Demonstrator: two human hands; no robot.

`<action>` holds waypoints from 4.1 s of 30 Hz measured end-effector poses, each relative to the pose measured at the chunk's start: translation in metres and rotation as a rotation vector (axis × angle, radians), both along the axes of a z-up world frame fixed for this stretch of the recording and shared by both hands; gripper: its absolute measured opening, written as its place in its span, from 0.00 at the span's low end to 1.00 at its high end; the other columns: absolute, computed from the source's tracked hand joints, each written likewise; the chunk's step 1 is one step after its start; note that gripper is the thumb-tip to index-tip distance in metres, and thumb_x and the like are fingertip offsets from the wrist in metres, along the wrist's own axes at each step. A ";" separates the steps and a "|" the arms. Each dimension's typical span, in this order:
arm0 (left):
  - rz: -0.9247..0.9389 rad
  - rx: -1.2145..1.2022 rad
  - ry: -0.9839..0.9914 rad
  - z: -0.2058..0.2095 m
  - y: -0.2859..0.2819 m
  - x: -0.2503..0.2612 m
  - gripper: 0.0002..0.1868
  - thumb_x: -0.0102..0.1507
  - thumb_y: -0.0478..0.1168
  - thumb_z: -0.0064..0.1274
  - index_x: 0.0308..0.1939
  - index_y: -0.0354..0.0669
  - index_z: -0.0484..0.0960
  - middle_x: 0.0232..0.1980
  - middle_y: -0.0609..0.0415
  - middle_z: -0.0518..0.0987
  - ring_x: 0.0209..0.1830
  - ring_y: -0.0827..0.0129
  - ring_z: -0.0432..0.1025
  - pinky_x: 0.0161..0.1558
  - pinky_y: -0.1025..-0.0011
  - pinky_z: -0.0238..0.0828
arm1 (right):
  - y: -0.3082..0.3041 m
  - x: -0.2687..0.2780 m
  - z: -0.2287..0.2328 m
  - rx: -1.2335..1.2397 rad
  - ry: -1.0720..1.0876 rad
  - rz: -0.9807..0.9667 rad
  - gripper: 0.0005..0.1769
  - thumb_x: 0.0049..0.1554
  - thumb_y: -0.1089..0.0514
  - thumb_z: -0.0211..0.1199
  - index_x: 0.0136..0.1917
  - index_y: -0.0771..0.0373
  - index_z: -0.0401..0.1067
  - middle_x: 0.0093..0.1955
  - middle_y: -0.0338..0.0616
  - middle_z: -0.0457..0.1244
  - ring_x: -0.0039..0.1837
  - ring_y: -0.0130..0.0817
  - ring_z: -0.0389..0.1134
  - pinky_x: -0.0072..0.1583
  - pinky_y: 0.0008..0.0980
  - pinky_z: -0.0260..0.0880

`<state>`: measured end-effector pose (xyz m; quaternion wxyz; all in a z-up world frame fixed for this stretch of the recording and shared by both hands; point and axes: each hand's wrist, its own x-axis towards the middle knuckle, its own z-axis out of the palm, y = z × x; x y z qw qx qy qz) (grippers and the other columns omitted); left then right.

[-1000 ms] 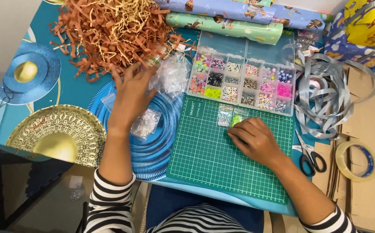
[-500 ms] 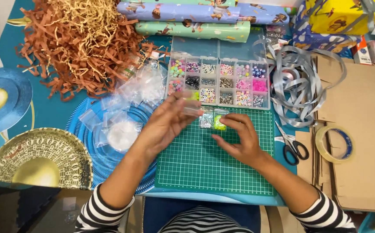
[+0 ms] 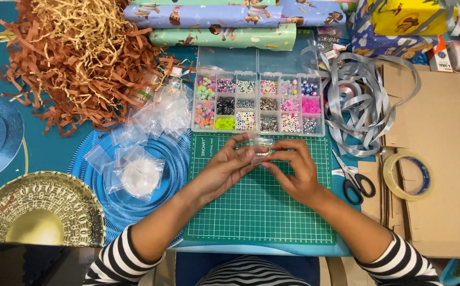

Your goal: Picking up small decorative beads from a storage container and placing them into a small plastic bag.

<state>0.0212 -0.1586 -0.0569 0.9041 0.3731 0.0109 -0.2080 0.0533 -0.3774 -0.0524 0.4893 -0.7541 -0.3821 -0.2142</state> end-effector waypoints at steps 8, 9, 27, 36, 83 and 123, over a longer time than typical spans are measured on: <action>0.010 -0.031 0.027 0.011 -0.002 -0.006 0.35 0.74 0.42 0.53 0.80 0.41 0.52 0.71 0.35 0.72 0.72 0.49 0.74 0.73 0.59 0.71 | 0.000 0.001 -0.002 -0.029 -0.142 0.001 0.10 0.58 0.60 0.76 0.54 0.60 0.83 0.54 0.44 0.71 0.54 0.45 0.71 0.57 0.47 0.73; 0.016 -0.030 0.000 0.015 -0.001 -0.006 0.35 0.74 0.42 0.52 0.81 0.41 0.51 0.72 0.34 0.72 0.73 0.49 0.73 0.74 0.58 0.70 | 0.001 0.001 -0.001 -0.014 -0.160 -0.003 0.07 0.60 0.61 0.75 0.53 0.61 0.83 0.53 0.44 0.71 0.53 0.45 0.71 0.56 0.46 0.73; 0.054 -0.016 -0.051 -0.011 -0.015 -0.016 0.33 0.76 0.39 0.49 0.81 0.47 0.51 0.71 0.40 0.74 0.72 0.55 0.73 0.77 0.56 0.63 | 0.004 0.003 0.006 -0.173 -0.523 -0.167 0.12 0.55 0.62 0.78 0.53 0.58 0.82 0.50 0.40 0.72 0.48 0.38 0.70 0.55 0.44 0.69; 0.552 1.024 -0.940 0.010 -0.013 -0.026 0.53 0.62 0.32 0.73 0.79 0.36 0.49 0.75 0.36 0.57 0.78 0.34 0.61 0.77 0.35 0.60 | 0.005 -0.009 0.020 0.159 0.371 -0.073 0.07 0.57 0.71 0.74 0.47 0.64 0.80 0.38 0.46 0.72 0.40 0.41 0.73 0.47 0.40 0.74; 0.339 1.450 -1.229 0.014 -0.014 -0.022 0.22 0.66 0.42 0.66 0.64 0.46 0.85 0.56 0.55 0.85 0.63 0.58 0.77 0.79 0.31 0.50 | 0.010 -0.007 0.004 -0.341 -0.233 -0.075 0.16 0.62 0.71 0.60 0.35 0.58 0.77 0.72 0.50 0.67 0.61 0.51 0.70 0.56 0.45 0.70; 0.136 1.011 -0.900 0.022 -0.011 -0.020 0.22 0.69 0.35 0.61 0.68 0.39 0.79 0.60 0.47 0.82 0.65 0.45 0.77 0.70 0.42 0.70 | -0.093 0.119 0.002 -0.760 -0.002 -0.278 0.04 0.68 0.60 0.68 0.51 0.56 0.83 0.49 0.38 0.69 0.55 0.37 0.74 0.58 0.29 0.74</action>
